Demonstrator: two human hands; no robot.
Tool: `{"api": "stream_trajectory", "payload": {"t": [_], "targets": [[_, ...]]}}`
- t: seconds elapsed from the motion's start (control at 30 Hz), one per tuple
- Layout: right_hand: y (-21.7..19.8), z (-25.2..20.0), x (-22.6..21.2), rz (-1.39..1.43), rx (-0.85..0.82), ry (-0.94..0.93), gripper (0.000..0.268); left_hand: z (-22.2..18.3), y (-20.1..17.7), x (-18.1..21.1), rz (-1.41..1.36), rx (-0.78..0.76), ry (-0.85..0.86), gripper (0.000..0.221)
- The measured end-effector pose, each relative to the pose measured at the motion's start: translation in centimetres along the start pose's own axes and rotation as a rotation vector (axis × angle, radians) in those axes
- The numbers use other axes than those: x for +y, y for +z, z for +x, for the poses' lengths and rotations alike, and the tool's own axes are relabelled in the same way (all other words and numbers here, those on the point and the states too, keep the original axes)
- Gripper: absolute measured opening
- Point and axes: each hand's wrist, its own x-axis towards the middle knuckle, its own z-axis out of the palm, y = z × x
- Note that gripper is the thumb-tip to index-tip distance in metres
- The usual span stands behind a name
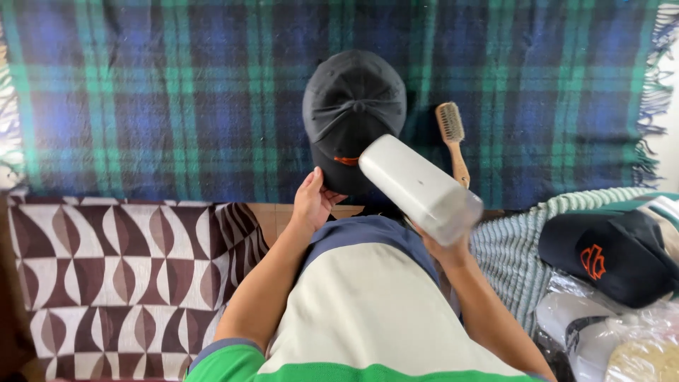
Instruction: Using a handheld steamer and a brush to clean and remove wrinkles from a black baseball cap.
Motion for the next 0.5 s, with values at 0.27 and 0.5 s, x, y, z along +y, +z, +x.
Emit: {"api": "stream_trajectory", "payload": {"t": [0.27, 0.5], "targets": [[0.8, 12.2, 0.8, 0.835, -0.176, 1.046, 0.036, 1.5, -1.8, 0.5, 0.302, 0.139, 0.166, 0.025], [3.1, 5.6, 1.1, 1.283, -0.103, 1.347, 0.043, -1.1, 11.8, 10.2, 0.891, -0.053, 0.906, 0.059]]}}
